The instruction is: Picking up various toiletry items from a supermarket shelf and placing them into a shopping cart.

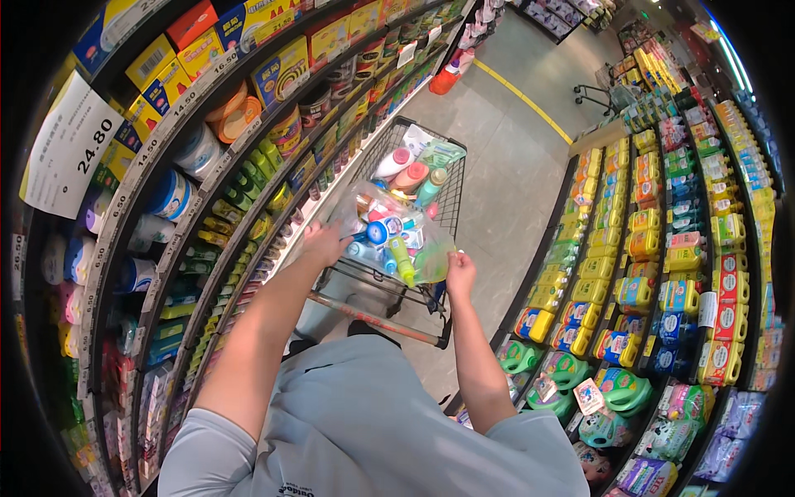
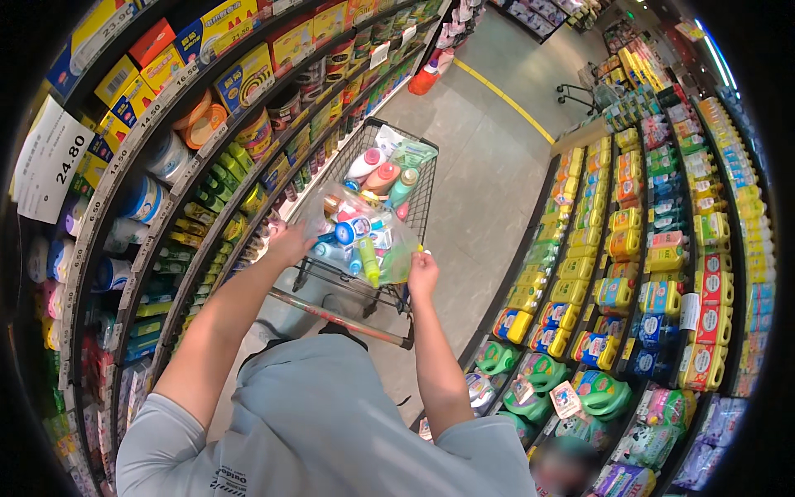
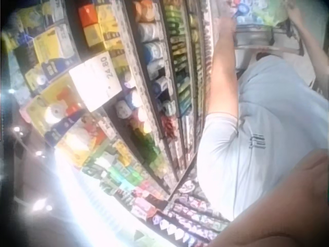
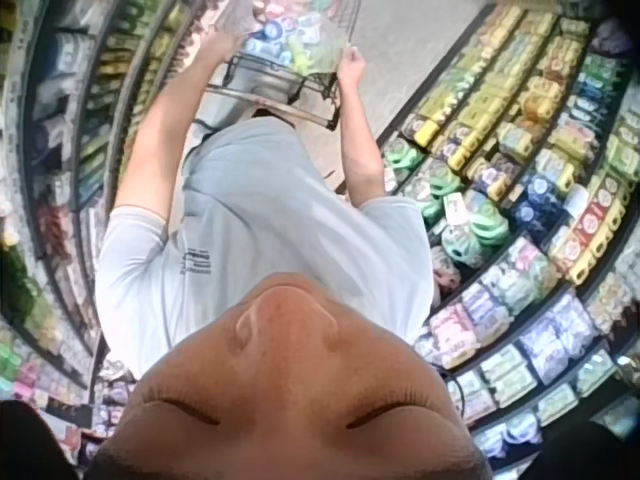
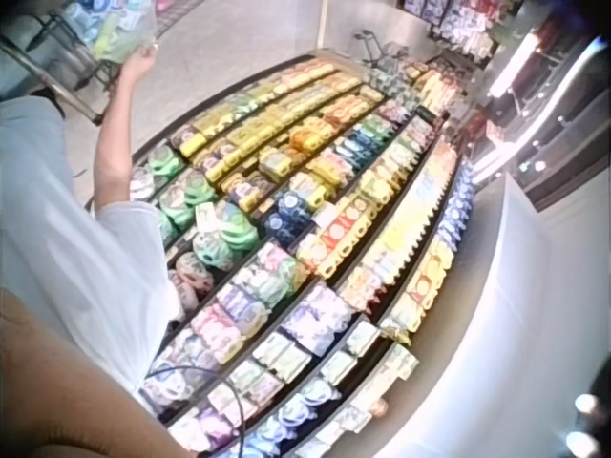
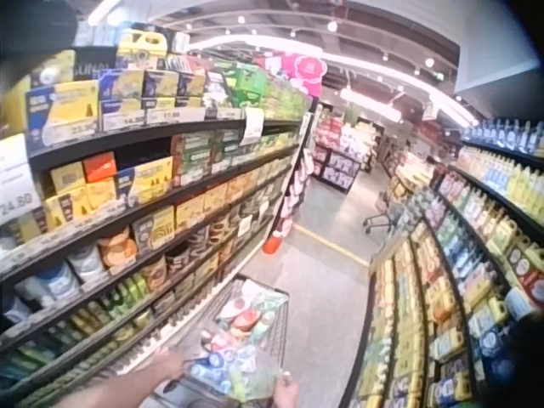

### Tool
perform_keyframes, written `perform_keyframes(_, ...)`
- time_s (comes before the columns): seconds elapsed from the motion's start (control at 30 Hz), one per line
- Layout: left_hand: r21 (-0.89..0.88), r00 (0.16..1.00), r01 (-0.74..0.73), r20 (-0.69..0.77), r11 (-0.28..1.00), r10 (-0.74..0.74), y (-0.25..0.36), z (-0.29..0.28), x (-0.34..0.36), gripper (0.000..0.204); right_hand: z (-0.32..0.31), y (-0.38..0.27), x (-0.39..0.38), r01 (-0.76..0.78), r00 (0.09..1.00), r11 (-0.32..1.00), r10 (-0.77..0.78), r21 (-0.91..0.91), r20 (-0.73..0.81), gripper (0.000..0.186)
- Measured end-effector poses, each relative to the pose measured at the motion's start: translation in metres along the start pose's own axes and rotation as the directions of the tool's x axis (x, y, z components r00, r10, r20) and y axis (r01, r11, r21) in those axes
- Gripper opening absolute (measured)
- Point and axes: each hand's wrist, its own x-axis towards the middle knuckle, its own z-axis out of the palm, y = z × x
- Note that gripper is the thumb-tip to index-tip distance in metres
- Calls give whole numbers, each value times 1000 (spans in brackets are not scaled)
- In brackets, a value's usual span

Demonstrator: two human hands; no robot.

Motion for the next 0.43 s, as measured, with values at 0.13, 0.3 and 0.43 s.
perform_keyframes(0.13,-24,983,172,75,985,-170,-18,4,9,61,-1,-36,-8,125,987,948,-89,293,-133,23)
perform_keyframes(0.3,-48,981,190,55,981,-187,-32,26,18,42,2,-25,-13,105,984,880,-25,464,-174,22)
perform_keyframes(0.43,-480,968,107,-152,871,-202,-39,35,20,35,-1,-19,-15,17,990,933,35,360,-139,27)
